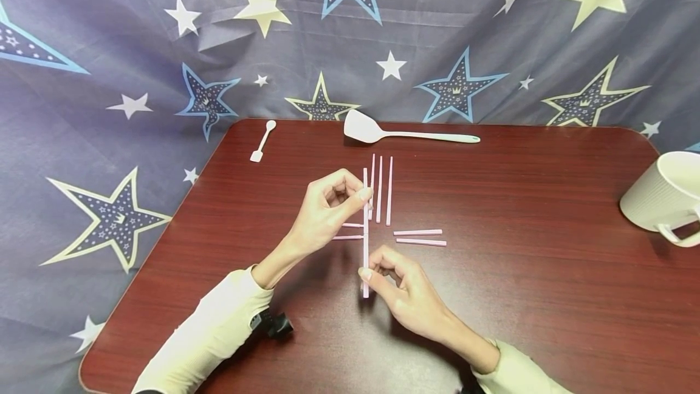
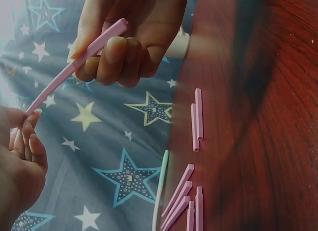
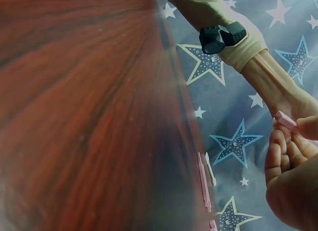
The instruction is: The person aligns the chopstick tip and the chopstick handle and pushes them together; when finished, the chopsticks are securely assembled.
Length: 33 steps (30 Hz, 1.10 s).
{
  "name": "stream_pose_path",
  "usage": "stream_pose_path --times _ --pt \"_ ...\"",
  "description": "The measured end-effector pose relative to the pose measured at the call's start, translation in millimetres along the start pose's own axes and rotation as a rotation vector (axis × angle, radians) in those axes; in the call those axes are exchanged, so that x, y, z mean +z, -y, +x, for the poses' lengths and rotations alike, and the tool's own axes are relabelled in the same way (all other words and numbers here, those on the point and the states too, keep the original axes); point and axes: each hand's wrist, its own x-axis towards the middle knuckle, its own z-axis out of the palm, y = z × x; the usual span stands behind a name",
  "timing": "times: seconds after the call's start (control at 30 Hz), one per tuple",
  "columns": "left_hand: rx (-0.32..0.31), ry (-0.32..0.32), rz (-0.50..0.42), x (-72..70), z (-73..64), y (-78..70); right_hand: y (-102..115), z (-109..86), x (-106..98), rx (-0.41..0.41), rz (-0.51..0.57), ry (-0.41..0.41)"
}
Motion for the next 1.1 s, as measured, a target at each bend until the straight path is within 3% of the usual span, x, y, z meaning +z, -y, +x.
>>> stream_pose_path --times 0.3,0.53,0.8,1.1 --pt "-0.031 0.004 0.016 -3.1 5.0 -1.0 6 7.1 -5 0.013 -0.033 -0.005" --pt "-0.033 0.037 0.048 -11.1 9.8 5.2 12 13.4 -13 0.04 -0.176 0.005" --pt "-0.021 0.026 0.098 -13.3 15.8 11.2 10 11.2 -17 -0.078 -0.43 0.048" --pt "-0.029 0.017 0.103 -13.6 19.3 14.8 6 7.1 -20 -0.16 -0.608 0.02"
